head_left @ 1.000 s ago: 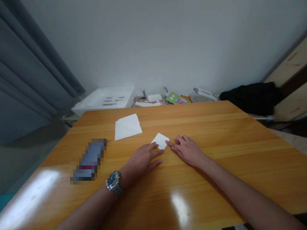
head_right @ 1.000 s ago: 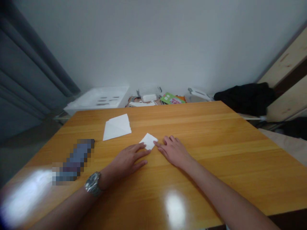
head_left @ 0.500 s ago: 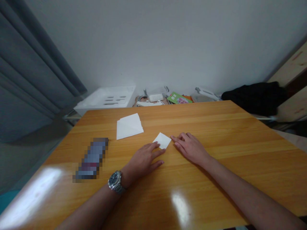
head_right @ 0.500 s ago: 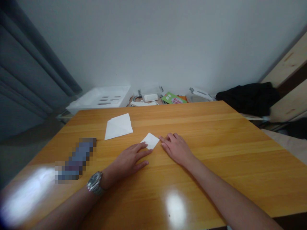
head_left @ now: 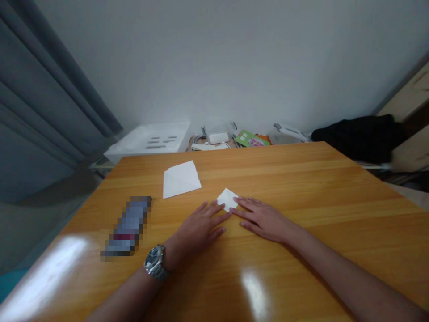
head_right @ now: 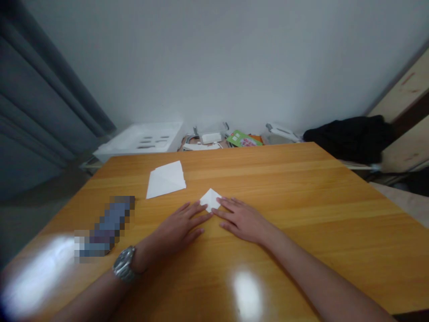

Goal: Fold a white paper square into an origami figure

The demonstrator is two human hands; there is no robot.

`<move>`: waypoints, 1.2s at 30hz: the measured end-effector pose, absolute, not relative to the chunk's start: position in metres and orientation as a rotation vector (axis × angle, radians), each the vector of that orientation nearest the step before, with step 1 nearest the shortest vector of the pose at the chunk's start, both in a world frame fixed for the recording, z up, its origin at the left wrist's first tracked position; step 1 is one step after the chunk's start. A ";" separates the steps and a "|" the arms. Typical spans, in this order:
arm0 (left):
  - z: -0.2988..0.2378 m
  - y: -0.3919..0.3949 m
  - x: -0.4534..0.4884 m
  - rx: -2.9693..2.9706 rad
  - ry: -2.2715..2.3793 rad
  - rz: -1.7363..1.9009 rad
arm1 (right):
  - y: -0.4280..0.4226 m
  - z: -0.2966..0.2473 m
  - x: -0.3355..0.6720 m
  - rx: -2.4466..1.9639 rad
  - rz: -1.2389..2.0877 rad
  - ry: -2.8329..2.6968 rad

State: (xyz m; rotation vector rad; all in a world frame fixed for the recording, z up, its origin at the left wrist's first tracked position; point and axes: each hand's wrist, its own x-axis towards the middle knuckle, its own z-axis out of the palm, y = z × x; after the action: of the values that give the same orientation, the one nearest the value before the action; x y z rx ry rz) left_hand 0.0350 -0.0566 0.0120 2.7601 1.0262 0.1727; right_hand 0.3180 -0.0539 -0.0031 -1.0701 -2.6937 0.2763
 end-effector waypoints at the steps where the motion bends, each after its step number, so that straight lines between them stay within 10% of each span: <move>1: 0.012 -0.056 0.034 2.748 1.030 0.172 | -0.054 -0.002 0.318 -1.066 0.293 -2.695; 36: 0.013 -0.063 0.034 2.849 1.192 0.200 | -0.058 0.003 0.317 -1.080 0.350 -2.710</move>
State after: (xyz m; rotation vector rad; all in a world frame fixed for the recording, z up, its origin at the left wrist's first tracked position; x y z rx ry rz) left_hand 0.0340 -0.0631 0.0127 2.8489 1.1924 0.2005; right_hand 0.3172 -0.0582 0.0028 -1.0804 -2.7102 0.3495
